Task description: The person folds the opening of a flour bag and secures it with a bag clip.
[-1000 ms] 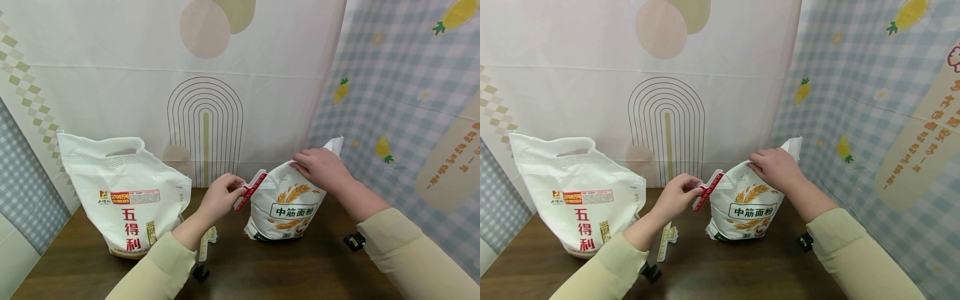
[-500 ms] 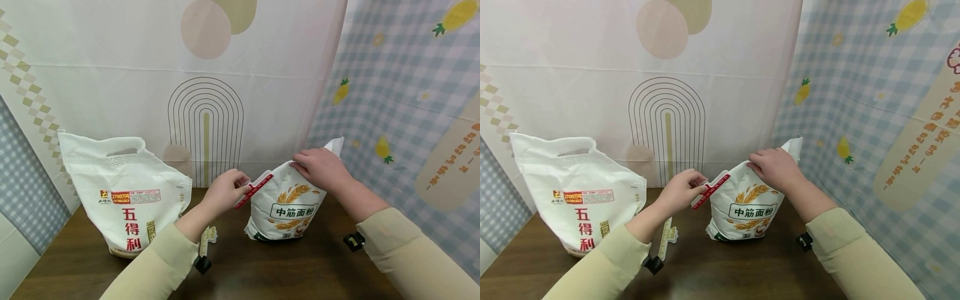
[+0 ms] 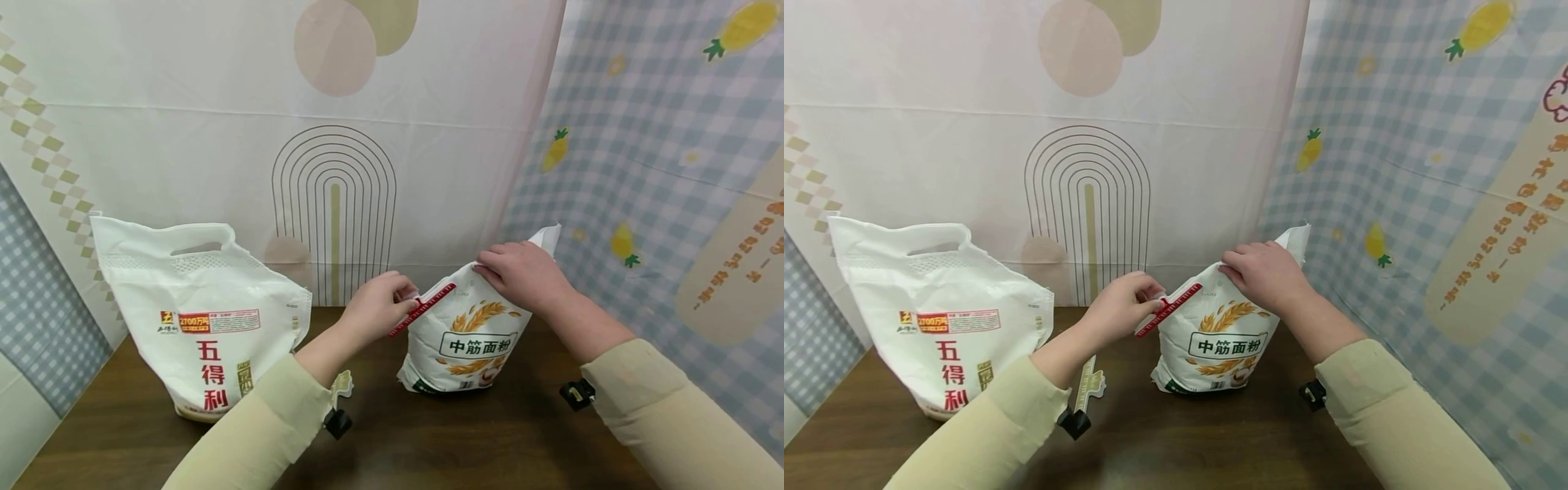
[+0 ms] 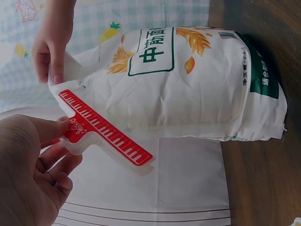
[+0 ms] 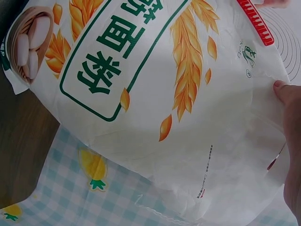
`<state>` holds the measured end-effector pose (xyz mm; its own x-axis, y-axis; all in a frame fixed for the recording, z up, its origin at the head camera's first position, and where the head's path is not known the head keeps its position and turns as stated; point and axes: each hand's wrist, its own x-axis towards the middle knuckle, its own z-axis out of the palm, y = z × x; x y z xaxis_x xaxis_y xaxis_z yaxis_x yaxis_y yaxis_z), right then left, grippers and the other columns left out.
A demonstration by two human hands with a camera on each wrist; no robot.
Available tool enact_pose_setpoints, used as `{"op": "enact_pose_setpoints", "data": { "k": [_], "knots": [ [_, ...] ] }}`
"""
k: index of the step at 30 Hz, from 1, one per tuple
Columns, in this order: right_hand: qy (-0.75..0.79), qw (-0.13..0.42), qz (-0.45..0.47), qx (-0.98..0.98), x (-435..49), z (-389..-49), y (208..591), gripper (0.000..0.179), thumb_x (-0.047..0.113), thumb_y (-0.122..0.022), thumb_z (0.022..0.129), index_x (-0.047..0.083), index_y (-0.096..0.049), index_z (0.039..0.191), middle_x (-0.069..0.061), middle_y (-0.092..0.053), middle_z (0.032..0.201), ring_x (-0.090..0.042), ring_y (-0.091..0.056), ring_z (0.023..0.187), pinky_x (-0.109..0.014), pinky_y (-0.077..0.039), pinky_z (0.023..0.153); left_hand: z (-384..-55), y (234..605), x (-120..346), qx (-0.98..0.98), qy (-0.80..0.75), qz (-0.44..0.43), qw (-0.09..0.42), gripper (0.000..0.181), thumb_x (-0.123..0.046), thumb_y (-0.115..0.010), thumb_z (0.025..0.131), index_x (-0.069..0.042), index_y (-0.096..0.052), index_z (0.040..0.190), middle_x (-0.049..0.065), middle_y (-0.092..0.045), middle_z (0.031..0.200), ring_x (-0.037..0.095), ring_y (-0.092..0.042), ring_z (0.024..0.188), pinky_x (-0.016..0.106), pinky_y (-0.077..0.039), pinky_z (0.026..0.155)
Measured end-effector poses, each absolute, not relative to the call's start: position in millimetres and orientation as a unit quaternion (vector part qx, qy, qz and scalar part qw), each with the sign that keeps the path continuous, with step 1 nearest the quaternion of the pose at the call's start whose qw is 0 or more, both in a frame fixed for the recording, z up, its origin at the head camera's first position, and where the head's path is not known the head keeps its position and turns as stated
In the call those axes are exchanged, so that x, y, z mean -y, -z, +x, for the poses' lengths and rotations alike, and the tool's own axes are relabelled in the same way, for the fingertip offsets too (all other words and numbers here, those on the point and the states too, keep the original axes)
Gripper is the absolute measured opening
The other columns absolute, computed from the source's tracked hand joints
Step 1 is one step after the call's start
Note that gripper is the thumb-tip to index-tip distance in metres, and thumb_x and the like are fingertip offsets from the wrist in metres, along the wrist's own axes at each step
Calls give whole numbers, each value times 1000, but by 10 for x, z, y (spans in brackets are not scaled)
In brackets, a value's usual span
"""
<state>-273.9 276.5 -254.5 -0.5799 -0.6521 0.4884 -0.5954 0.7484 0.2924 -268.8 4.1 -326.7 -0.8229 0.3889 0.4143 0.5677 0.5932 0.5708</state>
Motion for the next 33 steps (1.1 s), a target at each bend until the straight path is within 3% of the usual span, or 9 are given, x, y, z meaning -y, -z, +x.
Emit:
{"op": "enact_pose_setpoints", "data": {
  "k": [33],
  "knots": [
    [29, 279, 329, 902, -2721, -2732, 2523, 10, 22, -68, 95, 15, -65, 87, 2, -62, 75, -21, -60, 67, -42, -49, 61, -2773, 3246, -183, 871, 395, -272, 109, 11, -25, -71, 94, -18, -71, 102, -8, -61, 95, 9, -60, 85, 30, -50, 75]
  ]
}}
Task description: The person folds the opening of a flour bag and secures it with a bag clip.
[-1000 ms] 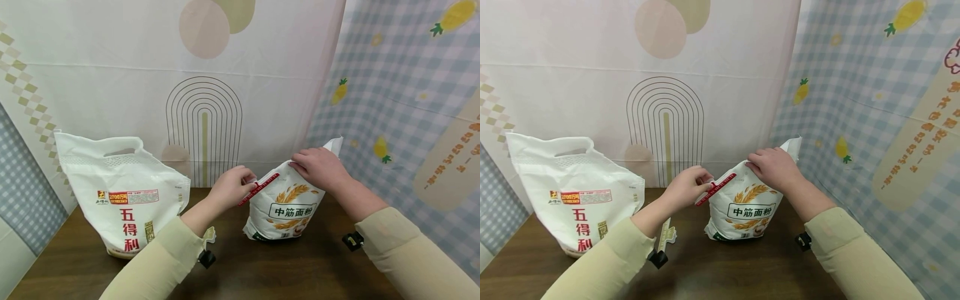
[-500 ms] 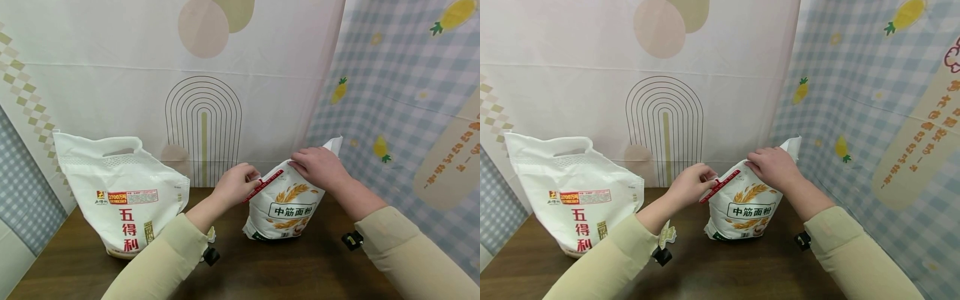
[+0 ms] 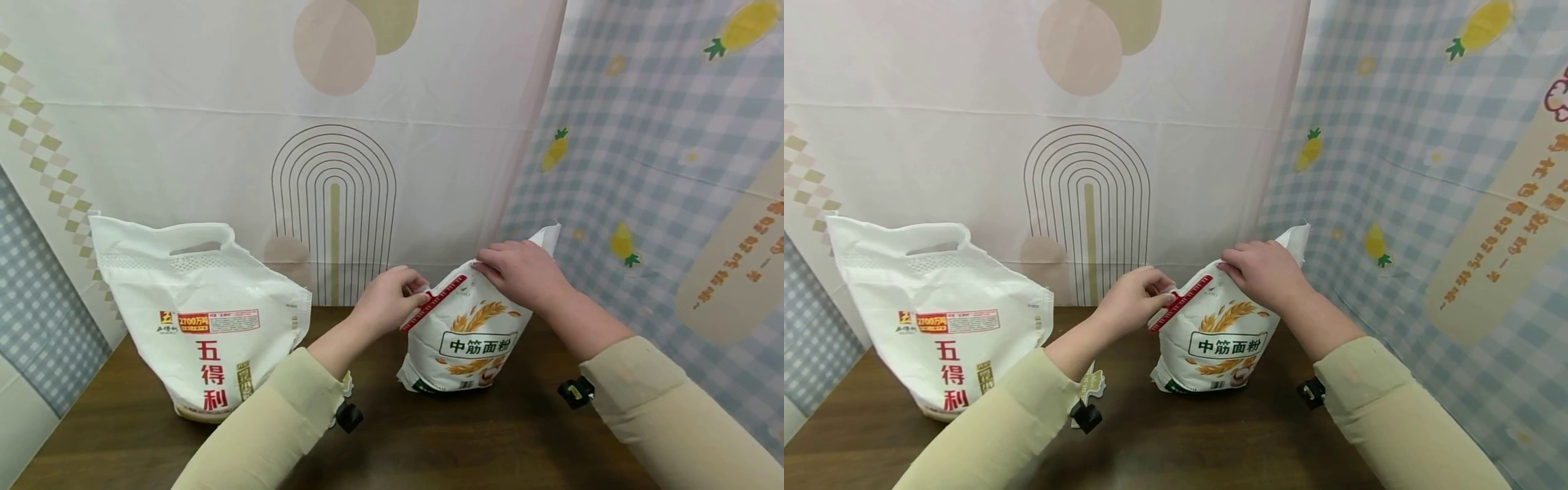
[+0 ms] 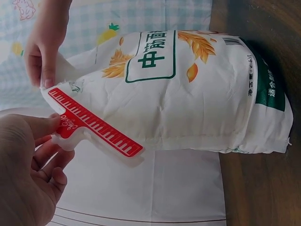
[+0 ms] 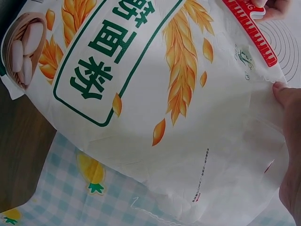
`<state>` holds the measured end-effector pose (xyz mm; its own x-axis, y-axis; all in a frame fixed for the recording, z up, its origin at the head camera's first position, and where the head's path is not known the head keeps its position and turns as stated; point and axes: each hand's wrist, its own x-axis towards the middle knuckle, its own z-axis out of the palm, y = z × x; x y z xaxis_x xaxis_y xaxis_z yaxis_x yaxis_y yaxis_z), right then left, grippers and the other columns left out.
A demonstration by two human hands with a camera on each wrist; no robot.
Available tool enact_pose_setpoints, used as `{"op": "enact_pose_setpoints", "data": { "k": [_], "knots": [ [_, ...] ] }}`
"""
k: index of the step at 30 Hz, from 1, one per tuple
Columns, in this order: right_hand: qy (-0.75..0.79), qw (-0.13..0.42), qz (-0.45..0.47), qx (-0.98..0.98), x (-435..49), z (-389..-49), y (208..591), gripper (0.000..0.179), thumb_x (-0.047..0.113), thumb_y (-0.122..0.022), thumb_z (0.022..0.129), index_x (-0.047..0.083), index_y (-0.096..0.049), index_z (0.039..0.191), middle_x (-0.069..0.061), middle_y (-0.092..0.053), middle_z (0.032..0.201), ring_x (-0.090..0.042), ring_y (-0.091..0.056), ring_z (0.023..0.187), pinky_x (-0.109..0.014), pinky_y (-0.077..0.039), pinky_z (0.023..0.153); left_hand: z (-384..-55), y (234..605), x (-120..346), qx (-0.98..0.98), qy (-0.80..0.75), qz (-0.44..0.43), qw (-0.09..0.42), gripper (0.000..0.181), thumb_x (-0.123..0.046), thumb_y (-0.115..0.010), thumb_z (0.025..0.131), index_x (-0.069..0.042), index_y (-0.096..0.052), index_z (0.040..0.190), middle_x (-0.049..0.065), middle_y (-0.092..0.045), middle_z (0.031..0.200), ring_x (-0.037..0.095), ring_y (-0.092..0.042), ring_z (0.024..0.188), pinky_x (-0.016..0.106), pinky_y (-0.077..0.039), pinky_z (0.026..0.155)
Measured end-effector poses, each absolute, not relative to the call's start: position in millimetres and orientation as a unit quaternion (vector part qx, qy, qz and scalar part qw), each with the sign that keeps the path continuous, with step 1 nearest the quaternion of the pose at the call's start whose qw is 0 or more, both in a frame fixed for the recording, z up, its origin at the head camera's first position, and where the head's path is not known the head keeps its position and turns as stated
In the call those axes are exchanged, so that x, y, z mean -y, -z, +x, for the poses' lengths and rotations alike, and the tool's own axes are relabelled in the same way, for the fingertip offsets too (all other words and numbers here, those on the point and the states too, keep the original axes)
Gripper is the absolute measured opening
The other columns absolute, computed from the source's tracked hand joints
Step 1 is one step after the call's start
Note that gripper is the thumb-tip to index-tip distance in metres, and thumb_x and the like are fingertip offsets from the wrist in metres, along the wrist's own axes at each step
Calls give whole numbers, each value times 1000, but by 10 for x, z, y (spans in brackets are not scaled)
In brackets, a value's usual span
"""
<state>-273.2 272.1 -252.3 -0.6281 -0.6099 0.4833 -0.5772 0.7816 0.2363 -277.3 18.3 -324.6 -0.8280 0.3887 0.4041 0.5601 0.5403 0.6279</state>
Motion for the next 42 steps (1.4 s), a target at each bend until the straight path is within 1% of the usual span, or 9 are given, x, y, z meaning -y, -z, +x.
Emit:
{"op": "enact_pose_setpoints", "data": {
  "k": [10, 21, 32, 42],
  "knots": [
    [25, 274, 317, 907, -2713, -2739, 2519, 14, 23, -66, 96, 16, -63, 84, 3, -62, 75, -20, -59, 67, -41, -48, 60, -2788, 3295, -212, 861, 412, -277, 113, 12, -25, -71, 94, -17, -70, 103, -7, -62, 97, 9, -60, 85, 29, -51, 76],
    [23, 273, 311, 910, -2697, -2733, 2504, 12, 23, -67, 95, 16, -65, 86, 2, -64, 76, -20, -60, 69, -41, -48, 61, -2789, 3289, -234, 861, 410, -276, 123, 12, -25, -70, 94, -17, -70, 104, -7, -62, 98, 9, -59, 86, 30, -51, 76],
    [21, 273, 300, 914, -2679, -2721, 2510, 17, 22, -67, 95, 16, -61, 81, 1, -61, 72, -20, -58, 67, -41, -47, 59, -2751, 3242, -290, 870, 394, -263, 134, 12, -27, -71, 93, -19, -71, 102, -9, -60, 94, 8, -59, 84, 29, -51, 73],
    [21, 266, 289, 919, -2679, -2724, 2513, 17, 25, -66, 96, 17, -62, 81, 1, -62, 74, -21, -59, 68, -42, -48, 61, -2770, 3268, -335, 865, 402, -258, 150, 11, -28, -72, 92, -20, -72, 100, -10, -61, 92, 7, -58, 82, 28, -50, 71]
  ]
}}
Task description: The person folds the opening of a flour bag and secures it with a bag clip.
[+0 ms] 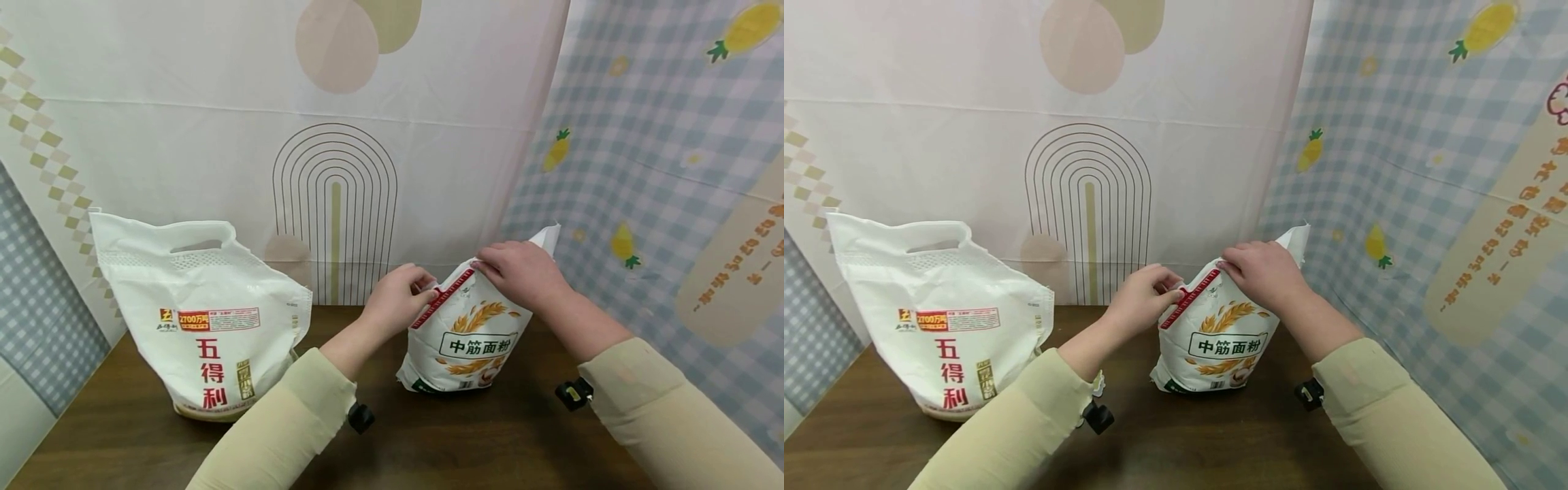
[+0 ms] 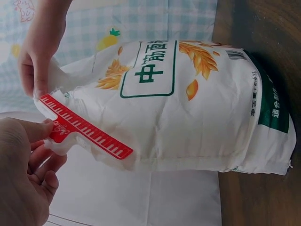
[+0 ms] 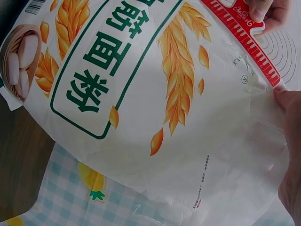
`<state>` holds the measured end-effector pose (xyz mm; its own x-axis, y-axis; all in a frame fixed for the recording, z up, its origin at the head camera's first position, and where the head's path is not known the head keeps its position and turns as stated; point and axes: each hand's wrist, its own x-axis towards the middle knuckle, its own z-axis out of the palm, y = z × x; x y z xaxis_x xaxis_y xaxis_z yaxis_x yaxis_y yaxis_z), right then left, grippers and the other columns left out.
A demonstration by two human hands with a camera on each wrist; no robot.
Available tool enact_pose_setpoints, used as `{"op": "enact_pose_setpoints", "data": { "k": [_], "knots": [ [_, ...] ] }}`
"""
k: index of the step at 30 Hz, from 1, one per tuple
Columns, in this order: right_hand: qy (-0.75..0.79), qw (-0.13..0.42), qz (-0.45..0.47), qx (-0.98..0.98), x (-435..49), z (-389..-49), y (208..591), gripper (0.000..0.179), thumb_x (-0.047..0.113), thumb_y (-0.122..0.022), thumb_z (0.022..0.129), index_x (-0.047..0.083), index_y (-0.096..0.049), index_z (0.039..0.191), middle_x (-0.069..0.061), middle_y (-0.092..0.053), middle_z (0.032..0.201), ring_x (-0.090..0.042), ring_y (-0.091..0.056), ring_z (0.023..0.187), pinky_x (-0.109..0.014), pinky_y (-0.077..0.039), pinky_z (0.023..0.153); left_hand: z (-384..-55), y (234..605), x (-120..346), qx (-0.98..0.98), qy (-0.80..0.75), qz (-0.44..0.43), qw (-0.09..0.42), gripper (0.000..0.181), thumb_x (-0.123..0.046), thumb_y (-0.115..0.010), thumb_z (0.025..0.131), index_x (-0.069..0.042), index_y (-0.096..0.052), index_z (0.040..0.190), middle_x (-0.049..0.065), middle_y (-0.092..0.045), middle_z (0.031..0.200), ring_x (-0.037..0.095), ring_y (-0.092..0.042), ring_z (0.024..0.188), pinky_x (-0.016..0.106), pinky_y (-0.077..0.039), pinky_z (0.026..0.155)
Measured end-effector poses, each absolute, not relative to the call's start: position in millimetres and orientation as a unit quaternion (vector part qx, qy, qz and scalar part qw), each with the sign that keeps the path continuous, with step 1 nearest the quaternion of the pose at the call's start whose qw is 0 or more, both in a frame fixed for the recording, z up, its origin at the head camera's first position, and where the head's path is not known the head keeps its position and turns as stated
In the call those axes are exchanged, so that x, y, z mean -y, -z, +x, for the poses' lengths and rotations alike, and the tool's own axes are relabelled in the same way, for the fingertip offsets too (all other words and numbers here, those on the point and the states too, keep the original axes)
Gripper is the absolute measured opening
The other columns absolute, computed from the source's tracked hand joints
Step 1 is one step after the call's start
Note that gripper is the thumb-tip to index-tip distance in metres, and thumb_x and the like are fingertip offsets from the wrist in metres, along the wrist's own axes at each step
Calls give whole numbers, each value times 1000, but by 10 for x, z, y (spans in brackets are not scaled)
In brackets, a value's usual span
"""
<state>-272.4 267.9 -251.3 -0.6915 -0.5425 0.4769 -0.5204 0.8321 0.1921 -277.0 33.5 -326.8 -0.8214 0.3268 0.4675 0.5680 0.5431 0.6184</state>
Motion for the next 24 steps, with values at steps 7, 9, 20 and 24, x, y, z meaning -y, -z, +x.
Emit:
{"op": "enact_pose_setpoints", "data": {
  "k": [7, 9, 20, 24],
  "knots": [
    [20, 261, 294, 919, -2676, -2722, 2521, 17, 24, -64, 97, 16, -62, 82, 1, -62, 75, -22, -61, 70, -43, -48, 62, -2794, 3321, -342, 856, 420, -259, 157, 13, -28, -72, 93, -19, -73, 102, -9, -62, 93, 7, -60, 81, 27, -51, 70],
    [20, 260, 294, 919, -2675, -2726, 2521, 17, 24, -64, 98, 16, -62, 83, 0, -63, 76, -23, -61, 71, -43, -48, 63, -2801, 3326, -339, 852, 427, -260, 156, 13, -27, -72, 93, -19, -73, 102, -8, -63, 93, 7, -60, 81, 27, -51, 70],
    [17, 251, 286, 924, -2688, -2732, 2527, 16, 24, -62, 99, 16, -63, 85, -1, -65, 79, -23, -62, 74, -44, -49, 65, -2824, 3342, -343, 846, 454, -250, 128, 18, -28, -71, 93, -17, -71, 108, -7, -61, 98, 8, -60, 84, 27, -52, 71],
    [18, 256, 292, 921, -2683, -2731, 2525, 15, 24, -62, 99, 16, -63, 86, -1, -64, 78, -23, -61, 71, -43, -49, 63, -2816, 3335, -343, 844, 467, -237, 118, 22, -29, -71, 93, -16, -71, 111, -5, -61, 102, 10, -60, 86, 28, -52, 71]
  ]
}}
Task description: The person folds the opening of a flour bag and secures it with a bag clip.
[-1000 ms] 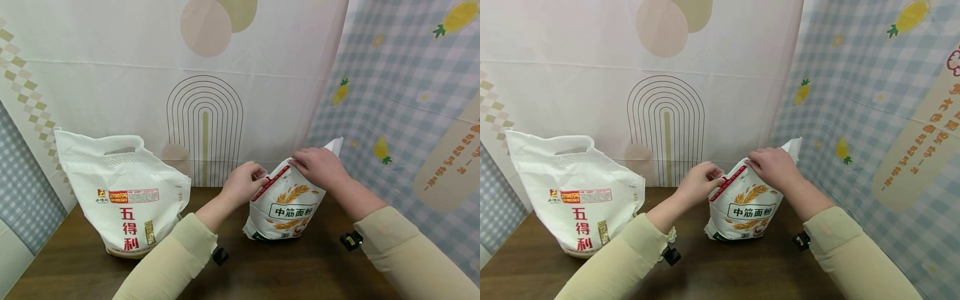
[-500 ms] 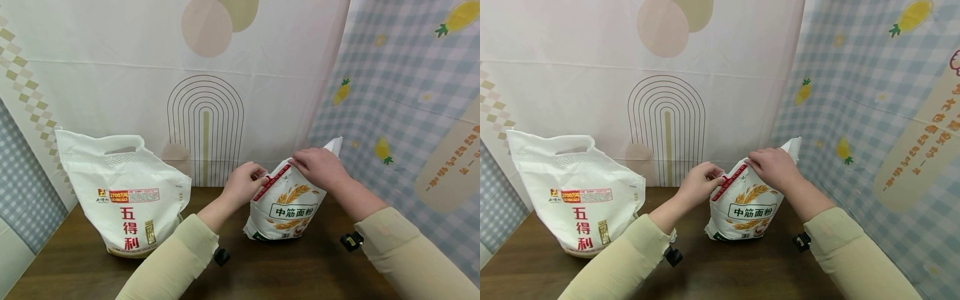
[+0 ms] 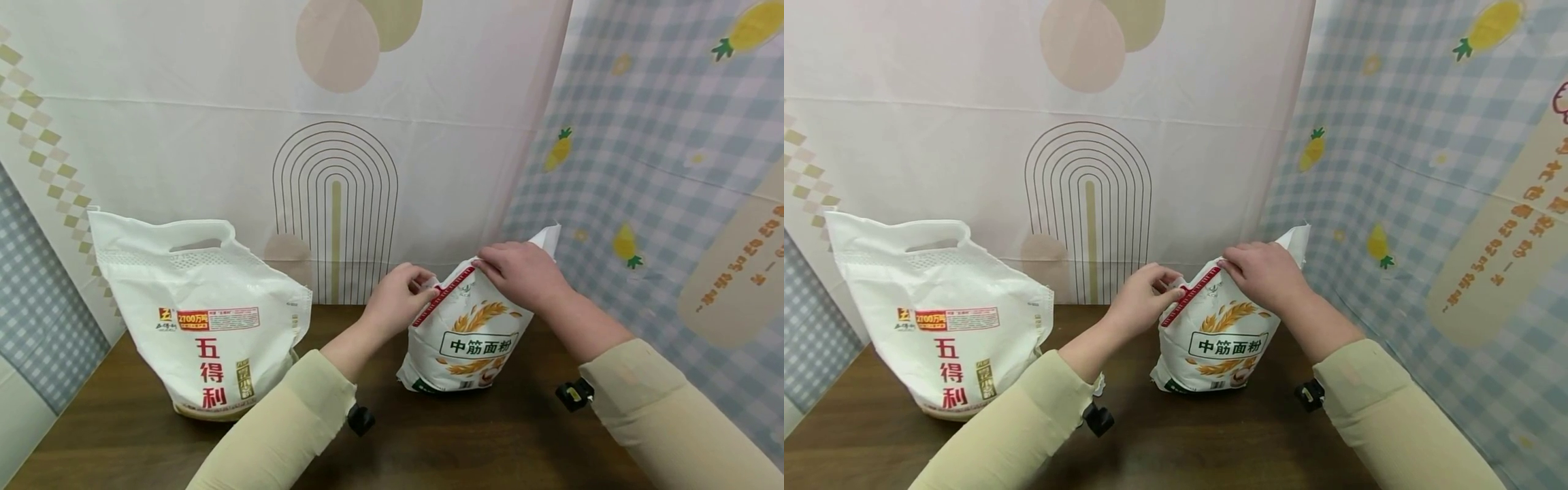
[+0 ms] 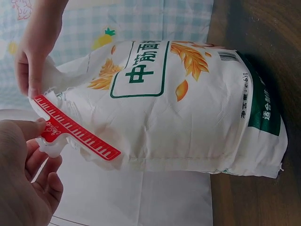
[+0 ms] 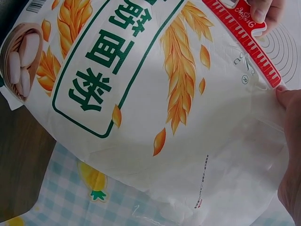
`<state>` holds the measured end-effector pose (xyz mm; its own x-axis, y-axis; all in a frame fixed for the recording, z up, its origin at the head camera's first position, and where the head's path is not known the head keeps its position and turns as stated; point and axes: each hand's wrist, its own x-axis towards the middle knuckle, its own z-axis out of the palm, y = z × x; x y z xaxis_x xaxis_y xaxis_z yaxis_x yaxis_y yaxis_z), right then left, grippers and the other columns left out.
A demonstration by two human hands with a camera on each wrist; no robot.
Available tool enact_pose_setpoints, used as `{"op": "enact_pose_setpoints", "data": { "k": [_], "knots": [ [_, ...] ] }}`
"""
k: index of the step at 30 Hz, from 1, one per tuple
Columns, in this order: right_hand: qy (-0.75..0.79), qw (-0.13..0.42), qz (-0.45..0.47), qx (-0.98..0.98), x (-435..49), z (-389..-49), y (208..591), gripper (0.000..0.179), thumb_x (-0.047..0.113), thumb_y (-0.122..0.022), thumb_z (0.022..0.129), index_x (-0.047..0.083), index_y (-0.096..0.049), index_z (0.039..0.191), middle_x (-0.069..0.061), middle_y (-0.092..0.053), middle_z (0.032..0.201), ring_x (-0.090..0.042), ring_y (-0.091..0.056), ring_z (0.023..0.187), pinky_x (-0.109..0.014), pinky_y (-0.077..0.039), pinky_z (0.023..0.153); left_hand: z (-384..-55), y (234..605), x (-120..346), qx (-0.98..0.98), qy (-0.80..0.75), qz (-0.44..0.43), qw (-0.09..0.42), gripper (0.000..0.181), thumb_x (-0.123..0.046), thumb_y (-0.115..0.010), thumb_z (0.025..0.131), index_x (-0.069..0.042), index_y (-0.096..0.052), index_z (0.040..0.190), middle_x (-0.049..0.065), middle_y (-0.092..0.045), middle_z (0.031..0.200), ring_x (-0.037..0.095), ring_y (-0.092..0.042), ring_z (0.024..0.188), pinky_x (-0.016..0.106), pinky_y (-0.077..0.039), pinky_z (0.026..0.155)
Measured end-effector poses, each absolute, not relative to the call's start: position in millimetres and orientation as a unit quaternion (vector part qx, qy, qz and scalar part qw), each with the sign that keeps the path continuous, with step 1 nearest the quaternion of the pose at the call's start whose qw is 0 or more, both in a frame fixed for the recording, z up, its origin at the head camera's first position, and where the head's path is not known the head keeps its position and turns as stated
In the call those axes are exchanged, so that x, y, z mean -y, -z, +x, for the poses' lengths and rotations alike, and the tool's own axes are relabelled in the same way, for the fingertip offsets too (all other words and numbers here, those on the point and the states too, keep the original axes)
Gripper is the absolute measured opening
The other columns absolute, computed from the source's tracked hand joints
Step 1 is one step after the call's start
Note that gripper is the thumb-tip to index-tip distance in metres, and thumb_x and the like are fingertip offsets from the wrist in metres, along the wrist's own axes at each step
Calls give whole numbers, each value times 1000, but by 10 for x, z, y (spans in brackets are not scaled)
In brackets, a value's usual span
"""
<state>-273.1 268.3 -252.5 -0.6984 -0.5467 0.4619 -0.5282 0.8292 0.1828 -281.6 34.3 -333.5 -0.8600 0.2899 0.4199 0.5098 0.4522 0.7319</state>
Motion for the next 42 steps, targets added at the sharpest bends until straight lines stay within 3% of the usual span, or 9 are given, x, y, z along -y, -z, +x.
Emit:
{"op": "enact_pose_setpoints", "data": {
  "k": [10, 22, 30, 37, 42],
  "knots": [
    [20, 248, 283, 926, -2670, -2724, 2487, 17, 27, -61, 99, 16, -62, 86, 1, -61, 75, -20, -58, 68, -42, -48, 62, -2830, 3336, -327, 835, 494, -219, 97, 27, -31, -70, 94, -18, -70, 119, -4, -60, 111, 12, -59, 95, 31, -53, 77],
    [26, 257, 291, 921, -2642, -2721, 2456, 16, 27, -64, 97, 14, -66, 88, 1, -63, 76, -23, -61, 70, -46, -50, 71, -2832, 3336, -300, 837, 491, -222, 95, 32, -31, -69, 94, -18, -67, 124, -2, -60, 114, 14, -59, 99, 34, -52, 81],
    [61, 286, 287, 912, -2641, -2724, 2470, 18, 29, -64, 96, 12, -68, 93, -4, -66, 85, -29, -64, 88, -52, -46, 88, -2819, 3335, -302, 836, 491, -228, 87, 37, -34, -69, 94, -18, -64, 128, -2, -59, 113, 15, -58, 101, 35, -52, 80],
    [62, 320, 289, 900, -2658, -2714, 2487, 20, 30, -67, 92, 11, -70, 96, -8, -68, 93, -32, -61, 92, -52, -45, 87, -2822, 3351, -300, 843, 474, -238, 94, 37, -34, -67, 96, -19, -63, 129, -1, -59, 116, 17, -59, 104, 36, -52, 83],
    [53, 343, 292, 891, -2693, -2723, 2514, 21, 28, -68, 90, 10, -71, 100, -11, -66, 99, -34, -59, 97, -53, -43, 91, -2810, 3374, -285, 850, 452, -249, 106, 41, -36, -65, 97, -19, -59, 134, 0, -58, 122, 20, -58, 113, 40, -50, 92]
  ]
}}
